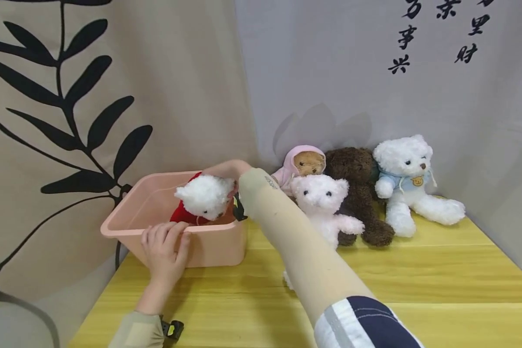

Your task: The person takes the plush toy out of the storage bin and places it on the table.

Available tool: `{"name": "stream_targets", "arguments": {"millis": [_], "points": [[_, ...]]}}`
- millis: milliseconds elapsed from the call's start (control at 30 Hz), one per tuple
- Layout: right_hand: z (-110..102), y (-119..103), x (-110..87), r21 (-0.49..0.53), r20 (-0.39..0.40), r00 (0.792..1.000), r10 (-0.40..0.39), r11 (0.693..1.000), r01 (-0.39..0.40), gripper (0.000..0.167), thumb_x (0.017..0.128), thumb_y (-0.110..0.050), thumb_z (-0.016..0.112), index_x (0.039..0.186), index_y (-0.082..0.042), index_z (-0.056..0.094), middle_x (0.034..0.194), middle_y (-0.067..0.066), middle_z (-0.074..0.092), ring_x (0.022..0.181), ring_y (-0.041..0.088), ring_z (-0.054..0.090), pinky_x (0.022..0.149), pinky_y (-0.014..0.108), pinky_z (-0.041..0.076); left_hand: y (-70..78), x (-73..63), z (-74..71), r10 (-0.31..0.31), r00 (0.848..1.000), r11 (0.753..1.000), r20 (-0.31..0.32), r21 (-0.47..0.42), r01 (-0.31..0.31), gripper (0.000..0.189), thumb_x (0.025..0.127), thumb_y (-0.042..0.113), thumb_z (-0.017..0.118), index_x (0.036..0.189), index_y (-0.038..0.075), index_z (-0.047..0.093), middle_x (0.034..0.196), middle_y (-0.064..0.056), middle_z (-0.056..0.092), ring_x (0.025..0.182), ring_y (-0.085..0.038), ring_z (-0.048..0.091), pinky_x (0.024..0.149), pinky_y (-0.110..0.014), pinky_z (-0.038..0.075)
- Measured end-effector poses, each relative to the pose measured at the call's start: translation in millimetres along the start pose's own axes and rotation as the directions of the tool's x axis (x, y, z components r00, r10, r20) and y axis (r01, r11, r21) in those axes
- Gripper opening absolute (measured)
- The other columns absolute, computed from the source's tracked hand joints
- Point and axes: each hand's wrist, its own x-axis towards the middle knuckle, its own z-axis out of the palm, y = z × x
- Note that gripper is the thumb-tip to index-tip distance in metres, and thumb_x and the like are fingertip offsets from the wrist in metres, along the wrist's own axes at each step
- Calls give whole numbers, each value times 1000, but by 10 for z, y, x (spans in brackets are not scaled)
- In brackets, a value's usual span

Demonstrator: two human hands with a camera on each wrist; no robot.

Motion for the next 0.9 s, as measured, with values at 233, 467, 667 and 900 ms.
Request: {"name": "stream_targets", "arguments": {"millis": [233, 467, 667, 900], "points": [[135, -7, 84, -21, -71, 945, -321, 947, 320, 57, 98, -43, 52, 144, -11, 43, 138, 9, 46, 116, 28, 51, 81, 45, 53, -4, 22, 17, 11, 1000, 1000, 6, -9, -11, 32, 99, 38, 52, 100, 10, 68, 95, -12, 63, 95, -37, 55, 92, -61, 29], [394, -176, 84, -346, 81, 805, -588, 741, 576, 55, 97, -39, 55, 148, -24, 40, 153, 2, 34, 136, 20, 34, 107, 43, 34, 0, 10, 6, 11, 1000, 1000, -6, -4, -11, 33, 99, 38, 52, 99, 9, 68, 94, -11, 62, 94, -37, 54, 94, -58, 28], [619, -392, 76, -736, 186, 725, -663, 395, 549, 66, 87, -47, 67, 146, -31, 43, 159, 3, 19, 143, 23, 20, 111, 50, 24, 5, 6, -2, 1, 1000, 1000, 0, 3, -1, 33, 99, 38, 51, 100, 10, 68, 94, -11, 62, 96, -36, 54, 95, -58, 27], [662, -420, 105, -894, 186, 786, -590, 231, 385, 78, 76, -53, 76, 145, -40, 41, 156, -3, 27, 143, 24, 19, 110, 53, 23, -5, 2, -13, -1, 1000, 1000, 17, 8, 1, 33, 99, 38, 51, 100, 10, 68, 94, -11, 61, 95, -36, 54, 95, -58, 27]]}}
